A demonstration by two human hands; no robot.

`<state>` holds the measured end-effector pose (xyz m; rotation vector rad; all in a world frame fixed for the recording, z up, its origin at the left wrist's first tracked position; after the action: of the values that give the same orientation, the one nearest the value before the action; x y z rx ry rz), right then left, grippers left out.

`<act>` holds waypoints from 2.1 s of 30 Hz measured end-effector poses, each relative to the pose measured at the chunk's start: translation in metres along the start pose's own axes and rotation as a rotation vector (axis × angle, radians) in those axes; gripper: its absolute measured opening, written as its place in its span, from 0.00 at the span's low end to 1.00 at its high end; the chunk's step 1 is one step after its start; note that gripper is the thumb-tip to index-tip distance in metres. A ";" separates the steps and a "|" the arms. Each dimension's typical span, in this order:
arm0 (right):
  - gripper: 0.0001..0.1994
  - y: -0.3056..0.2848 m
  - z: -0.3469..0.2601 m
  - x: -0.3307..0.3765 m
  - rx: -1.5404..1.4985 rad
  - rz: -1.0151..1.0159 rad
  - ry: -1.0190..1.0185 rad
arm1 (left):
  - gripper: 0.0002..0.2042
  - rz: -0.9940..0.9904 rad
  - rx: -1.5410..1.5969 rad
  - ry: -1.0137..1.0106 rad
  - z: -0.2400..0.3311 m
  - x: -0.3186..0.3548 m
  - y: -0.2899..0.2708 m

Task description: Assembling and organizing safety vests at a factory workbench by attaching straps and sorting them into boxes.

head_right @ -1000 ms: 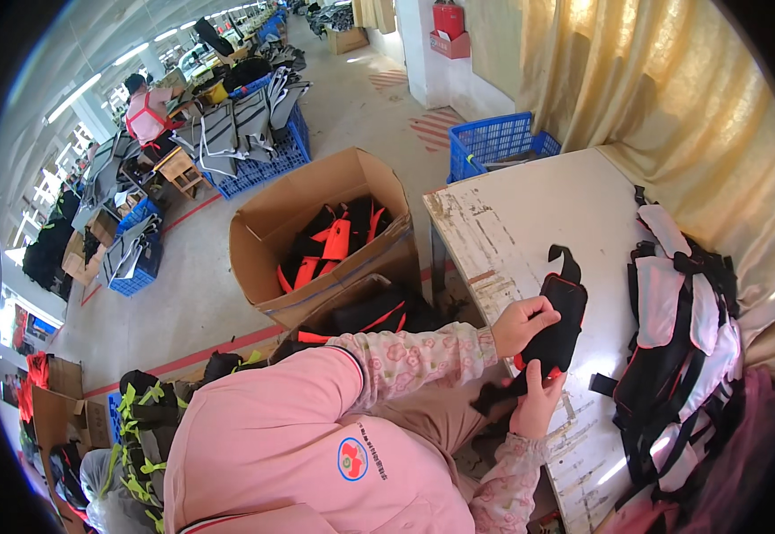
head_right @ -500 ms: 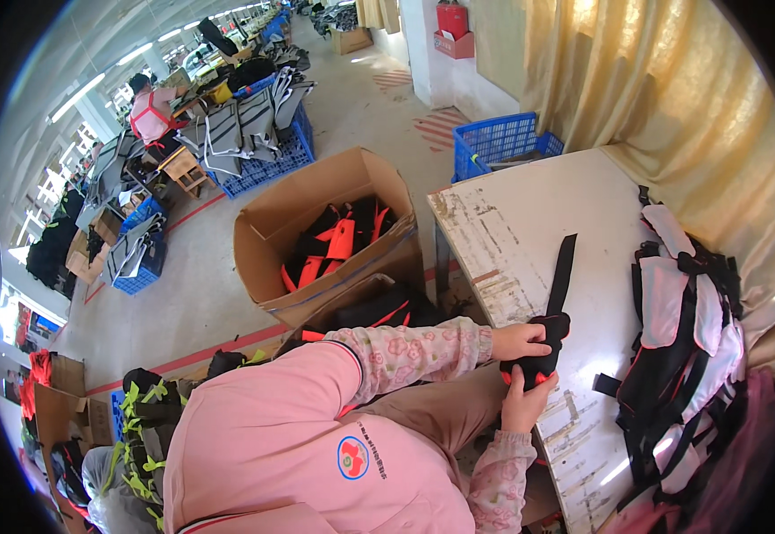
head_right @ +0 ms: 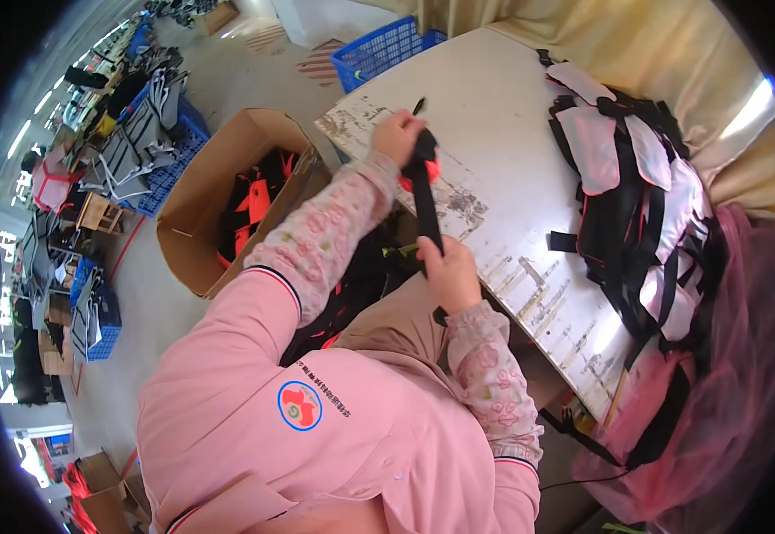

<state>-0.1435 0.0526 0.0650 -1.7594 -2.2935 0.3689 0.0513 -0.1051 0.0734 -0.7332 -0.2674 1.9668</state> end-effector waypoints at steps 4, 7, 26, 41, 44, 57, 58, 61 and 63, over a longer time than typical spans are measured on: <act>0.15 0.013 -0.026 0.027 0.011 -0.116 -0.060 | 0.14 0.079 -0.098 -0.030 -0.042 -0.026 -0.034; 0.14 0.022 -0.052 0.055 0.079 -0.218 -0.117 | 0.15 0.282 -0.408 0.010 -0.077 -0.041 -0.095; 0.32 -0.279 0.056 -0.044 1.011 0.861 -0.063 | 0.19 -0.870 -1.068 -0.664 -0.442 0.428 -0.262; 0.12 -0.236 0.038 -0.017 1.052 0.591 -0.196 | 0.27 -1.238 -0.679 0.017 -0.220 0.302 -0.009; 0.10 -0.234 -0.026 -0.004 1.047 0.398 -0.258 | 0.33 -1.573 -0.920 -0.032 -0.331 0.380 -0.014; 0.06 -0.177 -0.244 0.029 1.441 0.303 -0.958 | 0.21 -0.712 0.384 0.080 0.019 0.109 0.030; 0.09 -0.184 -0.248 0.023 1.356 0.310 -0.945 | 0.24 -0.670 0.431 0.215 0.061 0.101 0.032; 0.15 -0.195 -0.255 0.018 1.064 0.249 -1.106 | 0.45 -0.795 0.623 0.215 0.150 0.106 0.041; 0.14 -0.167 -0.252 -0.040 1.446 0.260 -0.842 | 0.44 -0.916 0.688 0.233 0.143 0.108 0.069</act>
<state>-0.2026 -0.0123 0.3573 -1.0547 -1.1784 2.3513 -0.1206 -0.0299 0.1129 -0.2803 0.1982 0.9745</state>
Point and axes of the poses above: each hand's wrist, its own x-axis away from the middle knuckle, its own y-axis out of the palm, z = x × y, the point moved 10 cm from there along -x, towards the middle knuckle
